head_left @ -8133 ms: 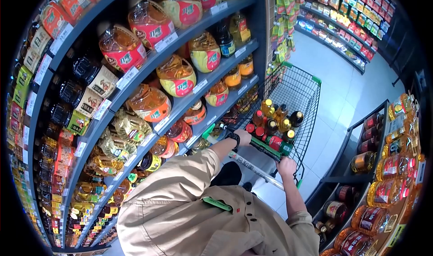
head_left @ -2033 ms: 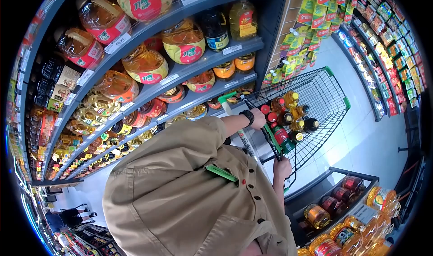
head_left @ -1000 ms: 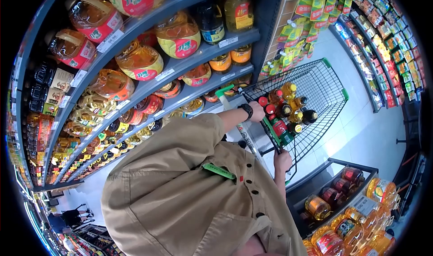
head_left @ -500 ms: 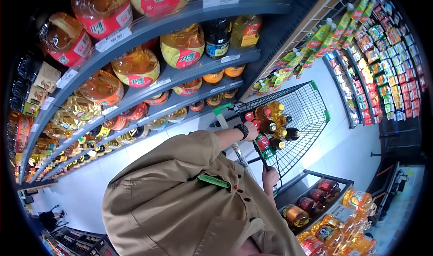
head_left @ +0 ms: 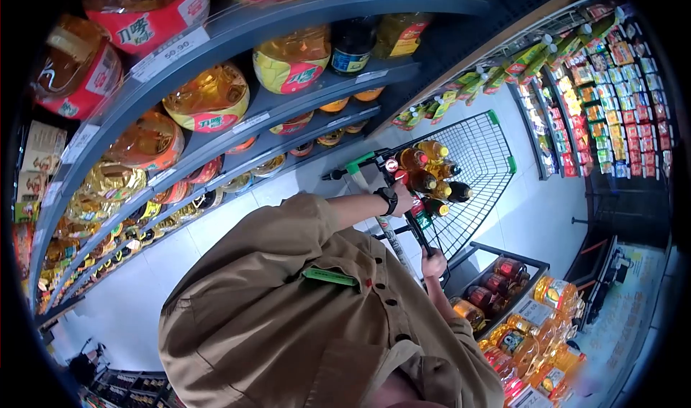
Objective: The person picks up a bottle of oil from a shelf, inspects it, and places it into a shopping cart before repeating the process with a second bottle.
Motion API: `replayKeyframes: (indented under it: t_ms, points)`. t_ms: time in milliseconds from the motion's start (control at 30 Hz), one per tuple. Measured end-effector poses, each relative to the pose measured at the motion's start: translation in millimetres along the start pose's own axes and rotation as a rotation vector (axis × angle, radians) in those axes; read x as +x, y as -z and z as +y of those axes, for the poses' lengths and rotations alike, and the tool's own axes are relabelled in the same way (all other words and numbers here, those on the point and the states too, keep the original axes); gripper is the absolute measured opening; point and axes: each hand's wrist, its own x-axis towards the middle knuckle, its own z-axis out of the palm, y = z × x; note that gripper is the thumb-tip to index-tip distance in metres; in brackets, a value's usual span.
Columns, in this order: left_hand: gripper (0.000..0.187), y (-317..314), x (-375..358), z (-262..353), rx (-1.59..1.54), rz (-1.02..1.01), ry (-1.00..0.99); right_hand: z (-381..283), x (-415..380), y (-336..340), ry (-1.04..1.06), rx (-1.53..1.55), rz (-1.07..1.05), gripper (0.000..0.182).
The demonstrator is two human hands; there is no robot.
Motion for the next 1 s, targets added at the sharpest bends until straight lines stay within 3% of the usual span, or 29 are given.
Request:
replayKeyframes:
  t_ms: [200, 367, 400, 433, 500, 600, 733, 767, 800, 833, 900, 1000]
  points:
    - [0.017, 2, -18, -6, -0.080, 0.159, -0.036, 4, 2, -2, 0.015, 0.011, -0.060, 0.024]
    - [0.032, -25, -26, -28, -0.108, 0.412, -0.099, 3, 4, 3, -0.052, 0.010, -0.192, 0.030]
    - [0.039, -5, -33, -29, -0.113, 0.223, -0.087, 8, 1, -2, -0.095, 0.015, -0.215, 0.031]
    - [0.017, -12, -40, -29, -0.151, 0.517, -0.154, 7, -5, -5, -0.132, 0.002, -0.238, 0.031]
    - [0.041, 17, -45, -24, -0.151, 0.247, -0.130, 10, -4, -1, -0.164, 0.008, -0.207, 0.032]
    - [0.041, 28, -45, -20, -0.116, 0.131, -0.114, 7, -8, -1, -0.178, 0.037, -0.192, 0.031]
    - [0.037, 9, -41, -24, 0.035, 0.103, -0.103, 1, -14, 3, -0.250, 0.099, -0.112, 0.029]
    - [0.037, 13, -41, -22, 0.028, 0.054, -0.086, 1, -10, 7, -0.298, 0.100, -0.258, 0.031]
    - [0.037, 15, -45, -23, -0.035, 0.072, -0.079, 3, -17, 1, -0.215, 0.127, -0.159, 0.030]
    - [0.038, 8, -42, -26, -0.041, 0.060, -0.070, 23, -11, -17, -0.180, 0.100, -0.271, 0.026]
    - [0.037, -1, -48, -29, -0.129, 0.144, -0.078, 9, -12, 1, -0.074, 0.088, -0.289, 0.022]
    - [0.031, 13, -57, -28, -0.196, 0.167, -0.088, -14, -15, 19, -0.153, 0.123, -0.288, 0.021]
